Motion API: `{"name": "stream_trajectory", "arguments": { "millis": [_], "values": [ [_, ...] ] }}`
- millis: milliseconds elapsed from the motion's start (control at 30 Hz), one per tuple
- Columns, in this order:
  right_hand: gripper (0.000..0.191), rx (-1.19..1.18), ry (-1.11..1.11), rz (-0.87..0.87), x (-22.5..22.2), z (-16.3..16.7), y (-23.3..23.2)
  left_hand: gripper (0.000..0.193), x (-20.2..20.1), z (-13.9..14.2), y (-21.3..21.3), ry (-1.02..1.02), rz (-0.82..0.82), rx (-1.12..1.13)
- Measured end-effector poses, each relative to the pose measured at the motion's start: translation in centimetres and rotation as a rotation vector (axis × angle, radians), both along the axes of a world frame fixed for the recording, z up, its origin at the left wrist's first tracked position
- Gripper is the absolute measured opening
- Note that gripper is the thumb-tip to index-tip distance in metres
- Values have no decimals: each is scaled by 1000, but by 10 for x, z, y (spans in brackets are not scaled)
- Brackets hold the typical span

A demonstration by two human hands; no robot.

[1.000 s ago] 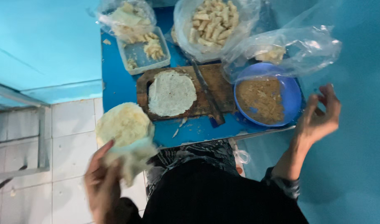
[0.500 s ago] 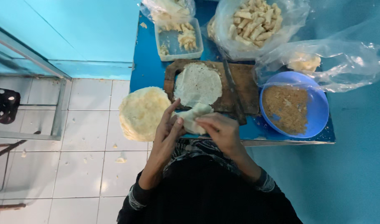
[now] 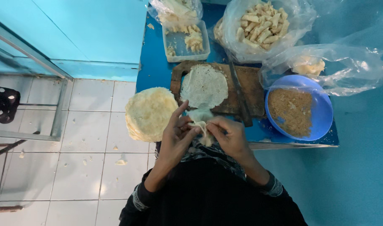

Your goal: The person cuts round sheets of cracker dough with a knife on a wooden board, separates the cut pieces by hand, and stacks the finished discs on the table. They repeat the cutting and stacking cycle across several dough rounds, working beside a bowl of crumbs and bags of finished crackers.

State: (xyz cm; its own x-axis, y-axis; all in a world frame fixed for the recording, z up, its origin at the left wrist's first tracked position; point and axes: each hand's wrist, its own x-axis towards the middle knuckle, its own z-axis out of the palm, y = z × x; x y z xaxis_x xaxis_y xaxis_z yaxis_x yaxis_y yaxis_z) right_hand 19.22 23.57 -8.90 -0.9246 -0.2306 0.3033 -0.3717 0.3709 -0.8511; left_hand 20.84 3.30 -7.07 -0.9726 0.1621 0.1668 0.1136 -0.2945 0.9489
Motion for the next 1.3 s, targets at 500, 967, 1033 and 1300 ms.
{"name": "stream_trajectory", "arguments": {
  "millis": [500, 967, 1033, 1300],
  "values": [
    [30, -936, -642, 313, -20, 1, 4, 60, -1, 12, -3, -196, 39, 189],
    [27, -743, -555, 44, -64, 72, 74, 64, 20, -27, -99, -288, 11, 784],
    [28, -751, -590, 88, -76, 79, 62, 63, 22, -32, -107, -295, 106, 776],
    [39, -209, -527, -17, -132, 53, 0, 59, 26, -33, -114, -357, 163, 792]
  ]
}}
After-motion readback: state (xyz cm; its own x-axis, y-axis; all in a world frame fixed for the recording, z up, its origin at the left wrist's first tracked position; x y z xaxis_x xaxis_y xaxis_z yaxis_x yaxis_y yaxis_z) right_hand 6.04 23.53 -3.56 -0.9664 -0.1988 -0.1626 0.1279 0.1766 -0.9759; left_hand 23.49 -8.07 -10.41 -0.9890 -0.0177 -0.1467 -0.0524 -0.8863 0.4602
